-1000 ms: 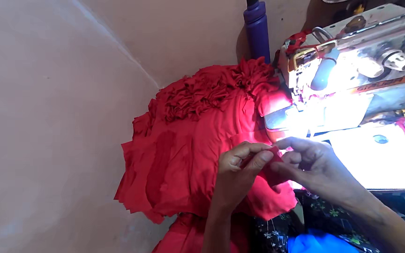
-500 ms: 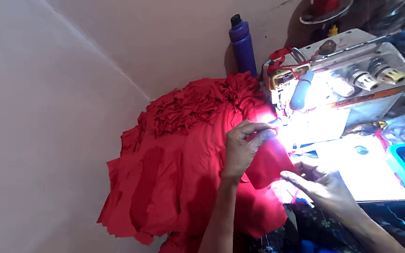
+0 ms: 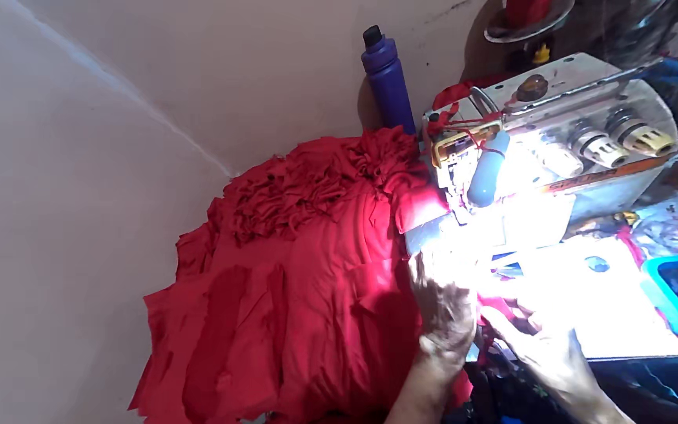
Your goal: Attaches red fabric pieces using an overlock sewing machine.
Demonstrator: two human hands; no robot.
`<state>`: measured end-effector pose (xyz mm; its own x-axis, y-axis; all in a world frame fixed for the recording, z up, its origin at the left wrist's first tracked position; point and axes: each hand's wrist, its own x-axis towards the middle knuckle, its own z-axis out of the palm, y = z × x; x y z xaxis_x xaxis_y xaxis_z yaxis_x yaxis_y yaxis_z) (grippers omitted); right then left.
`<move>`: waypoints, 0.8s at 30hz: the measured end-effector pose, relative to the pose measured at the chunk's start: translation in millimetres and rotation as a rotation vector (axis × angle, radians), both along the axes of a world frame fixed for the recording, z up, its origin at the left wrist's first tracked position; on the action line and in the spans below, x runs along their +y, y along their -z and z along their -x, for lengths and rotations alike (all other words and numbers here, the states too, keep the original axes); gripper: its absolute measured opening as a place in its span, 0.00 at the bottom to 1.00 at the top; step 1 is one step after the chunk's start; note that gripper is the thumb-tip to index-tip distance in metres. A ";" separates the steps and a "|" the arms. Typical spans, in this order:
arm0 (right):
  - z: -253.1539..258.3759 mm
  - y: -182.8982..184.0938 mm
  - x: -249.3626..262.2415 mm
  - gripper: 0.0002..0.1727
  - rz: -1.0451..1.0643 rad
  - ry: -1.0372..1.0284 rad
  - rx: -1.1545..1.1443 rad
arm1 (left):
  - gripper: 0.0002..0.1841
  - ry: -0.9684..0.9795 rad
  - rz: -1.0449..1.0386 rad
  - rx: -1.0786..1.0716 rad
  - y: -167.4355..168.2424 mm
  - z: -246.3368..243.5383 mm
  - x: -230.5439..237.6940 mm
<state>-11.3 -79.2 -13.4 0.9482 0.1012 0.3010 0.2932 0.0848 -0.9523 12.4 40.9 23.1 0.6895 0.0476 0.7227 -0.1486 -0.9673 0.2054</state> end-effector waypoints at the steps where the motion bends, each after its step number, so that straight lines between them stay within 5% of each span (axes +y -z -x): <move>1: 2.3 0.4 -1.2 0.14 -0.018 0.014 -0.006 | 0.09 -0.011 -0.009 0.015 2.3 3.1 -2.1; 19: -27.0 -8.9 12.4 0.10 -0.014 0.104 -0.095 | 0.19 0.074 0.230 0.187 -7.6 -12.4 7.7; 24: -57.4 -14.7 16.2 0.16 0.274 0.212 -0.196 | 0.25 0.111 0.207 0.445 -31.1 -37.4 36.0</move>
<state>46.1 -63.0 1.3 0.8841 0.0107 0.4672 0.4551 -0.2470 -0.8555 49.8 76.9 54.2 0.9377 0.0676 0.3409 -0.1031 -0.8826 0.4586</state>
